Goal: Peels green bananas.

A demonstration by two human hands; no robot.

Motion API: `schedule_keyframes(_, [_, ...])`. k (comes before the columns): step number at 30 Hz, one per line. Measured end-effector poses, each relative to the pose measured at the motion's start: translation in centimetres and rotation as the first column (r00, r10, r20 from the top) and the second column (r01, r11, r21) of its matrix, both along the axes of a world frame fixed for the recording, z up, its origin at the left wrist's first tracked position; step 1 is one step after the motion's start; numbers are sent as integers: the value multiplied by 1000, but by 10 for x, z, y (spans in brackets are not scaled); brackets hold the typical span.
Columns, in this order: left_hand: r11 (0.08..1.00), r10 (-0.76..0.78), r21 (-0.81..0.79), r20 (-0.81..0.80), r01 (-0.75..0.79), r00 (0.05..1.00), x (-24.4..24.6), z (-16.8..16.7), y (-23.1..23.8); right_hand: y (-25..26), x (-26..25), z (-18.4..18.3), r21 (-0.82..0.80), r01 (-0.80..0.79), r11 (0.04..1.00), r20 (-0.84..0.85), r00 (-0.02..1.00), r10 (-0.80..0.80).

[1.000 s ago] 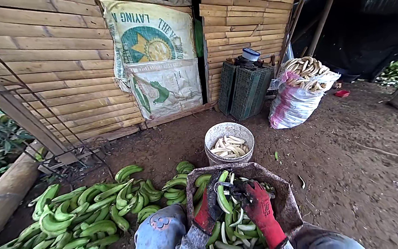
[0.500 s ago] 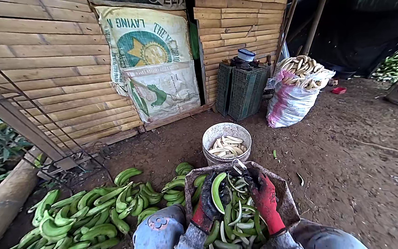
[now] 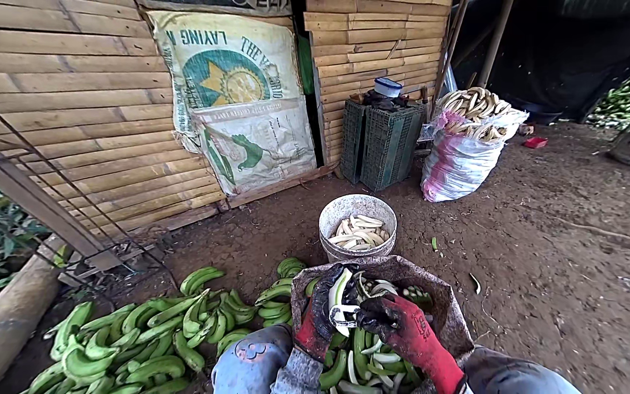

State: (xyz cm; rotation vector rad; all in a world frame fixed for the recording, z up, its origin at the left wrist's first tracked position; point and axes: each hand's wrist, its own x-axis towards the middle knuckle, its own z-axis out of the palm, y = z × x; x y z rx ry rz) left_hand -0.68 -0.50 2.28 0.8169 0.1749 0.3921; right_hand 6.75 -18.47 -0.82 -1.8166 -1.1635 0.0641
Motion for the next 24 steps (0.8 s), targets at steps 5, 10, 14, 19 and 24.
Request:
schedule_keyframes(5, [988, 74, 144, -70, -63, 995, -8, -4, -16, 8, -1, -5, -34, 250, 968, 210, 948, -237])
schedule_keyframes(10, [827, 355, 546, -323, -134, 877, -11, -6, -22, 11, 11, -7, 141, 599, 788, 240, 752, -614])
schedule_keyframes(14, [510, 695, 670, 49, -539, 718, 16, 22, -11, 1, 22, -1, 214, 597, 773, 223, 741, -634])
schedule_keyframes(19, [48, 631, 989, 77, -138, 772, 91, 66, 50, 4, 12, -4, 173, 524, 834, 120, 829, -546])
schedule_keyframes(24, [-138, 451, 638, -640, 757, 622, 55, 11, 17, 0, 20, 1, 211, 526, 824, 41, 837, -545])
